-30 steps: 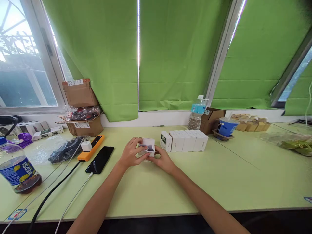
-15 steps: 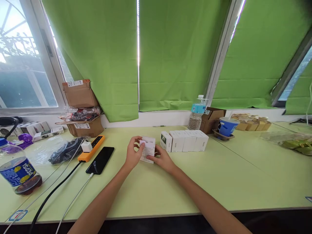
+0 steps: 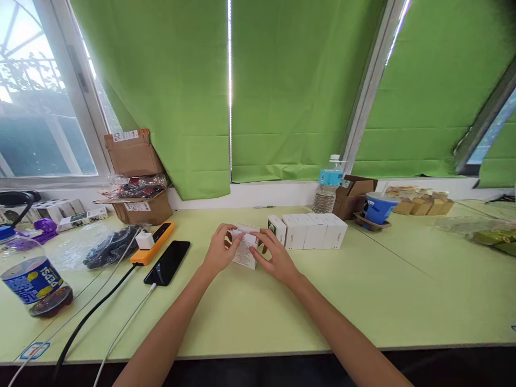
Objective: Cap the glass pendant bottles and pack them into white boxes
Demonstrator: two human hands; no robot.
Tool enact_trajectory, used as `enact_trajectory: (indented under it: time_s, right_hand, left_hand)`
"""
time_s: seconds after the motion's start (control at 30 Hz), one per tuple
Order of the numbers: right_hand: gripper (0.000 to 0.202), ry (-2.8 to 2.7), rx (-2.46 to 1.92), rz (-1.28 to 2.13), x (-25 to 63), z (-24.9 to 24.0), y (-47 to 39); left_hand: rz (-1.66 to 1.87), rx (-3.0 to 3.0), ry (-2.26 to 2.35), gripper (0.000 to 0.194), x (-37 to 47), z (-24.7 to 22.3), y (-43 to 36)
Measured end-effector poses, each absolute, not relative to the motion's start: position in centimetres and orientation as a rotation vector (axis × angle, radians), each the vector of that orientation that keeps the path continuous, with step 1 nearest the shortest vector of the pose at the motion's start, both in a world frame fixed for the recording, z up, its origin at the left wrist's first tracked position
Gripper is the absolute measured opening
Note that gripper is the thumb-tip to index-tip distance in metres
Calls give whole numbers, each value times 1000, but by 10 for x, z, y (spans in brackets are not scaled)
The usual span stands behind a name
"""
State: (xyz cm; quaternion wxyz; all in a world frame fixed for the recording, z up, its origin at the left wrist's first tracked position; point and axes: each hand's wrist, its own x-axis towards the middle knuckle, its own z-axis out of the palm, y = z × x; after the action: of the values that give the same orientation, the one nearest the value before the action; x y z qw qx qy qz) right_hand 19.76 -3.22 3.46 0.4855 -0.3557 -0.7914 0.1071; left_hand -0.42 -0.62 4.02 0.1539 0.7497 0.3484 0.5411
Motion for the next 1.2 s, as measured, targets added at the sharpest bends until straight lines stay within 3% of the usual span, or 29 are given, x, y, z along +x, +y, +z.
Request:
enact_trajectory:
  time_s: [0.23, 0.4, 0.67, 1.2]
  right_hand:
    - [26, -1744, -871, 376, 193, 25, -27]
    - [35, -1708, -924, 349, 192, 22, -26]
    - [29, -1746, -868, 244, 191, 21, -26]
    - [33, -1667, -918, 397, 189, 23, -27]
  left_hand:
    - [1553, 1931, 1110, 28, -1, 31, 2]
    - [1626, 1804, 1141, 31, 3, 28, 6]
    - [1654, 1826, 1136, 35, 8, 28, -2]
    - [1616, 1813, 1121, 44, 3, 33, -3]
